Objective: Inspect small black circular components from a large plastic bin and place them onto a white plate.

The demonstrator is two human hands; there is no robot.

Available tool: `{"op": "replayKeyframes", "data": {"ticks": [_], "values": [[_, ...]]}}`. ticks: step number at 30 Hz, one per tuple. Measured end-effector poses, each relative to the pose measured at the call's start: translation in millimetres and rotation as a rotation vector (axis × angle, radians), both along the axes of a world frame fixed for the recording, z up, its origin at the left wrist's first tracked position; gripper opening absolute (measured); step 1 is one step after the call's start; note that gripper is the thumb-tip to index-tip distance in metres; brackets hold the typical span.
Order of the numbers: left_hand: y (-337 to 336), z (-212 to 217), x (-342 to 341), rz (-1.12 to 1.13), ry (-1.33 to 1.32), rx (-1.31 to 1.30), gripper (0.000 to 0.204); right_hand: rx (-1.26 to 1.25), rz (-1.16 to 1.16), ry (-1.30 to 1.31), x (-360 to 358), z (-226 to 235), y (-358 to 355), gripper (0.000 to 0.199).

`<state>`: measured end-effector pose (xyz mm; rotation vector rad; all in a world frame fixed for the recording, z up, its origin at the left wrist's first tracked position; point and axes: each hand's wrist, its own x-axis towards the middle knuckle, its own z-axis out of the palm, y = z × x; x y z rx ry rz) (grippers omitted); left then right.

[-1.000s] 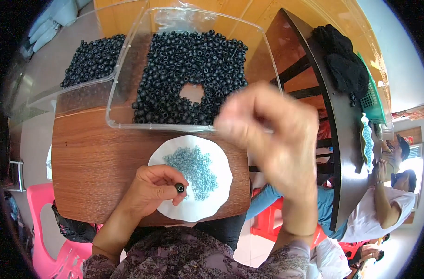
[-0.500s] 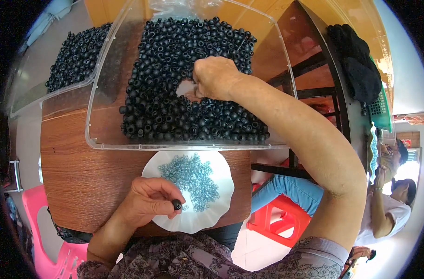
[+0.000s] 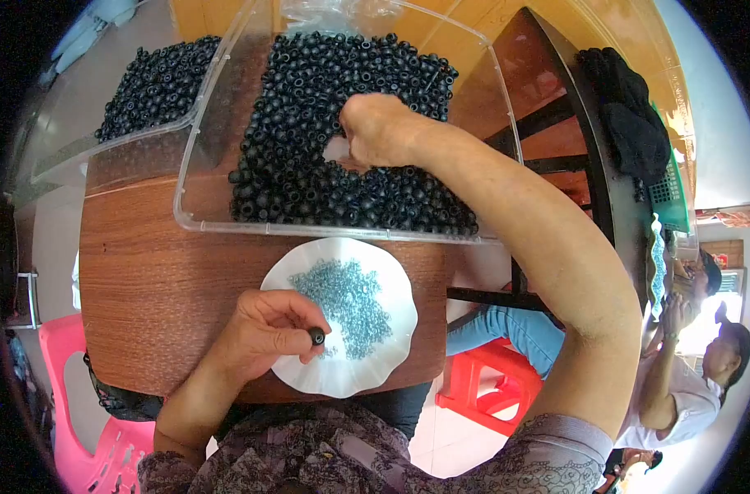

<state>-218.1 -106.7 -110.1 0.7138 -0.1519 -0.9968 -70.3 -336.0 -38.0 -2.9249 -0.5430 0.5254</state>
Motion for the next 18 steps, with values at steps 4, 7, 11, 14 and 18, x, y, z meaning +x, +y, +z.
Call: {"op": "replayKeyframes", "data": {"ticks": [4,7,11,14,18], "values": [[2,3,0,0.008,-0.010,-0.014,0.019,0.413,-0.190,0.027,-23,35,3,0.005],[1,2,0,0.028,-0.049,0.000,0.017,0.684,-0.237,0.032,-51,56,6,0.008],[-1,1,-4,0.070,-0.067,-0.036,0.017,0.929,-0.350,-0.006,-99,83,28,0.018],[-1,-1,-7,0.077,-0.080,-0.083,0.016,0.933,-0.357,-0.113,-131,88,37,0.017],[-1,7,-19,0.125,-0.068,-0.090,0.017,0.964,-0.318,-0.175,-180,74,54,0.020]]}}
